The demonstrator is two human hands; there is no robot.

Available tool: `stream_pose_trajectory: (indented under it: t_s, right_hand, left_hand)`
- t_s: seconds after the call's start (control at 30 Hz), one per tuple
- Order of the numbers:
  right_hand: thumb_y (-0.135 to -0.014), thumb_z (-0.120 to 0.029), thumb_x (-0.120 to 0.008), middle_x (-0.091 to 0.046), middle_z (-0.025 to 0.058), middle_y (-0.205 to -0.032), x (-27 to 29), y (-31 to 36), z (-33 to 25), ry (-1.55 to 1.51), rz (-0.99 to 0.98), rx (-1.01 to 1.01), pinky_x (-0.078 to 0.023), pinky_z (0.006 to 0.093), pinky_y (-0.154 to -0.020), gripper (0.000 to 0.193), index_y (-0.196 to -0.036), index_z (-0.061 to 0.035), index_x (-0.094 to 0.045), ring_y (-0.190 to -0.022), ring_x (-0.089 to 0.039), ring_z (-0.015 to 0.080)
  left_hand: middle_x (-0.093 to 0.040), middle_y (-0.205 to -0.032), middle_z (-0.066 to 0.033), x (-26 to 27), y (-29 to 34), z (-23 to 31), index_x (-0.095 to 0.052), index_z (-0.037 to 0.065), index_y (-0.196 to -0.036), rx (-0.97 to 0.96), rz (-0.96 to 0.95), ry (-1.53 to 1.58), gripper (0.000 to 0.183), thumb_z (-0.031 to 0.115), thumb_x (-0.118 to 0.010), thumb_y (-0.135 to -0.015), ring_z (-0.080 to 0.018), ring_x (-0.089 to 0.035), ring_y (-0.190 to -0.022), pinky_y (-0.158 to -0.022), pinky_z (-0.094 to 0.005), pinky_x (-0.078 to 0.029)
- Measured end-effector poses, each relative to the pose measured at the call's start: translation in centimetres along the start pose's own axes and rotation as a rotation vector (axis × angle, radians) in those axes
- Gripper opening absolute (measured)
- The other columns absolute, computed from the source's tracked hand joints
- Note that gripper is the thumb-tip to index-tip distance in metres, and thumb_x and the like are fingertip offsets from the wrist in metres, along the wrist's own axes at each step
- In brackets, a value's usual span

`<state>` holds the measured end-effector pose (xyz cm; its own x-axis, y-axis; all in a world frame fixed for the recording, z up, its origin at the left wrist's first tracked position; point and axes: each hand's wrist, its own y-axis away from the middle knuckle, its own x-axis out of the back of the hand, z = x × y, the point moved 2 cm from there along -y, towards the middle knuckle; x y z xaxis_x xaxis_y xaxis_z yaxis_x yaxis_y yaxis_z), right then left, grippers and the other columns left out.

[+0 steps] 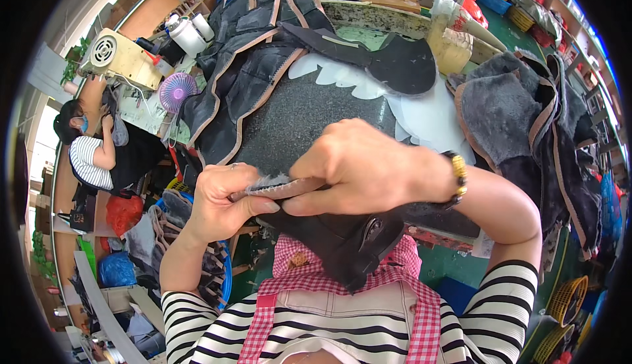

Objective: The person inserts white foam insoles into black shoe uppers and then places gray fabric pieces inside the uppers. The person handles the items one at a time, turning them over and smoothing the inserts. The finished assemblies are placed into a yellow basket.

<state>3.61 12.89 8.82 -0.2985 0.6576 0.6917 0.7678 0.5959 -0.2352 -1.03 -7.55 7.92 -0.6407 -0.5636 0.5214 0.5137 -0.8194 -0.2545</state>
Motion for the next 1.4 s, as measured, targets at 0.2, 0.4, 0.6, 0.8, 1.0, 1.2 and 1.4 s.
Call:
stream_pose_trajectory:
  t_s: [0.2,0.4,0.6,0.8,1.0,1.2,1.4]
  right_hand:
    - [-0.077,-0.032,-0.075,-0.051,0.0127,-0.053,2.8,2.4,0.7,-0.066,-0.27,-0.147,-0.037,0.0407,-0.048,0.04,-0.064,-0.0027,-0.052,-0.053,-0.051,0.0358]
    - [-0.063,-0.022,-0.065,-0.052,0.0024,-0.069,4.5,3.8,-1.9,1.01,0.278,0.183,-0.046,0.0341,-0.068,0.022,-0.073,-0.0095,-0.05,-0.067,-0.057,0.0218]
    - [-0.068,-0.017,-0.061,-0.052,0.0054,-0.071,-6.8,7.4,7.0,0.909,0.295,-0.033,-0.044,0.0345,-0.078,0.016,-0.077,-0.0055,-0.054,-0.071,-0.055,0.021]
    - [-0.069,-0.015,-0.063,-0.056,0.0067,-0.075,-8.8,6.9,6.5,0.9,0.106,-0.152,-0.042,0.0362,-0.085,0.018,-0.081,-0.003,-0.059,-0.078,-0.058,0.0219]
    - [-0.062,-0.022,-0.08,-0.053,0.0158,-0.127,-2.7,10.8,3.6,0.815,-0.019,-0.558,-0.034,0.0457,-0.103,0.067,-0.121,-0.0021,-0.054,-0.12,-0.049,0.03]
    - [-0.068,-0.023,-0.079,-0.059,0.0151,-0.115,1.5,15.4,3.5,0.455,0.203,-0.876,-0.046,0.0388,-0.087,0.059,-0.118,-0.0008,-0.058,-0.103,-0.058,0.0333]
    - [-0.069,-0.017,-0.077,-0.059,0.012,-0.103,0.1,15.0,1.9,0.728,0.211,-0.813,-0.046,0.037,-0.084,0.046,-0.11,-0.002,-0.062,-0.101,-0.057,0.0311]
  left_hand:
    - [-0.045,-0.049,-0.0063,-0.7,1.1,-0.6,-0.063,0.002,-0.068,-0.099,0.098,0.083,0.025,0.018,-0.081,-0.074,-0.0153,-0.042,-0.039,-0.041,-0.0291,-0.03]
    - [-0.041,-0.055,0.0053,3.1,-2.6,1.4,-0.065,0.008,-0.073,-0.901,0.251,-0.969,0.02,0.011,-0.069,-0.054,-0.01,-0.041,-0.046,-0.046,-0.0226,-0.031]
    - [-0.057,-0.083,-0.0039,-4.8,0.5,-8.9,-0.065,0.003,-0.096,-0.536,-0.15,-1.08,0.032,0.012,-0.064,-0.066,-0.0198,-0.058,-0.081,-0.081,-0.035,-0.046]
    - [-0.057,-0.121,-0.0157,-12.9,0.2,-8.1,-0.054,-0.003,-0.123,-0.191,0.007,-0.755,0.05,0.013,-0.06,-0.076,-0.0279,-0.054,-0.115,-0.096,-0.0393,-0.043]
    - [-0.058,-0.112,-0.0123,-13.9,-1.7,-8.3,-0.055,0.0,-0.123,-0.143,-0.428,-0.756,0.045,0.012,-0.056,-0.079,-0.026,-0.054,-0.112,-0.095,-0.0393,-0.043]
    - [-0.057,-0.108,-0.0168,-14.8,-4.1,-8.5,-0.057,-0.001,-0.109,-0.419,-0.337,-0.688,0.041,0.011,-0.065,-0.07,-0.0301,-0.053,-0.112,-0.098,-0.0388,-0.04]
    - [-0.057,-0.109,-0.0224,-17.1,-4.8,-7.3,-0.052,-0.008,-0.116,-0.369,-0.368,-0.845,0.056,0.015,-0.068,-0.068,-0.0353,-0.055,-0.106,-0.093,-0.04,-0.042]
